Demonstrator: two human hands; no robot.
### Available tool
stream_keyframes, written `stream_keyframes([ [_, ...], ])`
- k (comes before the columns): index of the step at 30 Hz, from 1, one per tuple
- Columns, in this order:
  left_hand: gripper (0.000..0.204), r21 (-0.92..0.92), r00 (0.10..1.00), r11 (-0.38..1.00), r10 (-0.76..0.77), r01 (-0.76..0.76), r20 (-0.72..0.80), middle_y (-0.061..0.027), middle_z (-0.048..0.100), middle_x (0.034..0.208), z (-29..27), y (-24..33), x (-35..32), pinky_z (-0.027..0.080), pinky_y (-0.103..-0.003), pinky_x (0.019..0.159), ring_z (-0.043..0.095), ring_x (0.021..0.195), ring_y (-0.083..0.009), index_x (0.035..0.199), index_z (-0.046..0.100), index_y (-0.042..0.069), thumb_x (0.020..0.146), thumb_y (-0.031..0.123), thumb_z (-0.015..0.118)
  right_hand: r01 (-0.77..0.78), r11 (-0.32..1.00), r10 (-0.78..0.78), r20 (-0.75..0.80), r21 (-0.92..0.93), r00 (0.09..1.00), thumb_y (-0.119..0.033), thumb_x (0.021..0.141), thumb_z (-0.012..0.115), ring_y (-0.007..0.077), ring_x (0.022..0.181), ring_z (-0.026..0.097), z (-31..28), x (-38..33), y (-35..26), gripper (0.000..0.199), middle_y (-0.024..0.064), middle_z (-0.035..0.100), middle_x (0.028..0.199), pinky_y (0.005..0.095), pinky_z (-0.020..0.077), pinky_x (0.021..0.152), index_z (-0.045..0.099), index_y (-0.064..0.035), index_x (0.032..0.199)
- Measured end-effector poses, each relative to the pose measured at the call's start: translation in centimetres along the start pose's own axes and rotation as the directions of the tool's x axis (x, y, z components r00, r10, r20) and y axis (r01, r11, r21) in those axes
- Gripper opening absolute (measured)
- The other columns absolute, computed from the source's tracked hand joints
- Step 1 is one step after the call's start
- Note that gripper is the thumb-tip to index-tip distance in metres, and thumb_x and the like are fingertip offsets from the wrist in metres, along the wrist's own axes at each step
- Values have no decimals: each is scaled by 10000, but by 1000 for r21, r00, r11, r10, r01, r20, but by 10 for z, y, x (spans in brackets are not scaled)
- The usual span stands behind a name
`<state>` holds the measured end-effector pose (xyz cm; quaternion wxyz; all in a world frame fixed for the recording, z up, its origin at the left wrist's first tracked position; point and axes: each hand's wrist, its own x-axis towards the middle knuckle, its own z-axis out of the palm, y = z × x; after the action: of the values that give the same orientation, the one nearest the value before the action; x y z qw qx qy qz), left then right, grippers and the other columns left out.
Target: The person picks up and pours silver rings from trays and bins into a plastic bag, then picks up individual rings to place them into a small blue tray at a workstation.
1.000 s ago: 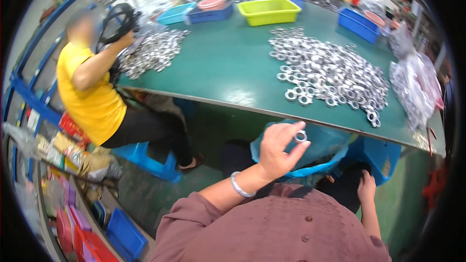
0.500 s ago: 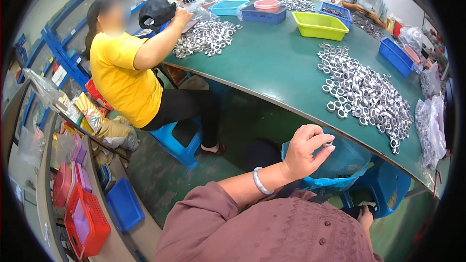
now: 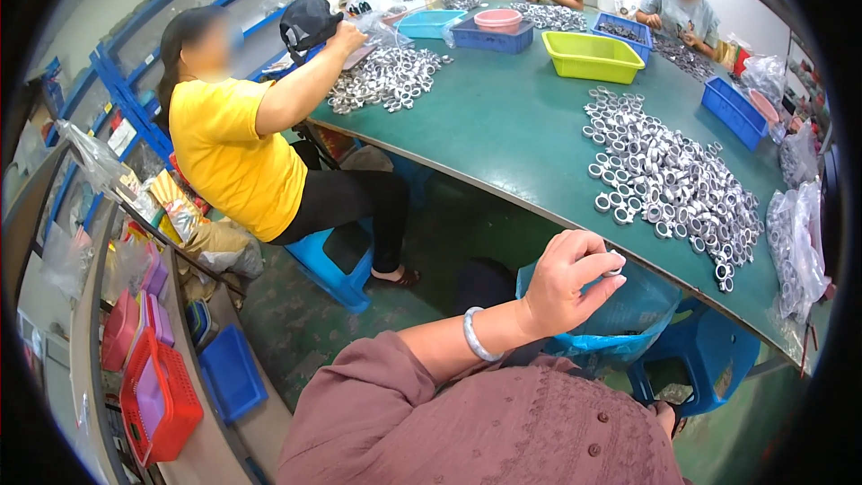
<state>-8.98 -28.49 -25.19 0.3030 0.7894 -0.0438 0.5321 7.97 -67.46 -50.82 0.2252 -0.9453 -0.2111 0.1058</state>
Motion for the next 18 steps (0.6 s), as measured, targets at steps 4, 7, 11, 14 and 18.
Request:
stream_keyframes([
  [4,251,-29,997,998,-64,62,-46,-85,519,789,-4,3,-2,416,-275,581,494,707,-205,883,609,34,652,-4,699,-92,972,75,90,215,993,-89,714,612,337,611,581,19,1,25,124,202,574,633,378,455,594,587,33,712],
  [7,227,44,1000,999,-8,8,-4,-89,523,787,-9,4,4,433,-281,602,502,704,-210,860,610,33,654,-1,698,18,976,-39,93,217,995,-100,731,600,358,640,569,17,1,9,136,212,572,666,395,447,604,572,32,719],
  [11,203,80,997,996,30,-35,66,-100,534,786,-4,-10,11,436,-294,610,520,696,-227,834,609,24,651,11,695,29,995,-38,91,99,995,-159,775,566,393,734,545,-15,-22,-26,182,226,564,734,422,434,645,547,18,736],
  [14,201,40,996,999,-25,22,87,-103,542,844,1,-25,-5,431,-283,672,520,766,-209,888,593,7,698,-11,653,65,998,-65,35,17,997,-210,798,550,382,761,551,-26,-31,-47,202,209,579,767,437,438,672,563,-10,771],
  [18,300,-118,988,982,-143,149,55,-56,519,964,6,-31,-30,415,-241,772,507,846,-125,1069,522,-27,778,-35,595,-41,999,41,-4,6,999,-216,805,567,371,752,570,-44,-45,-62,185,197,597,754,423,452,664,582,-31,803],
])
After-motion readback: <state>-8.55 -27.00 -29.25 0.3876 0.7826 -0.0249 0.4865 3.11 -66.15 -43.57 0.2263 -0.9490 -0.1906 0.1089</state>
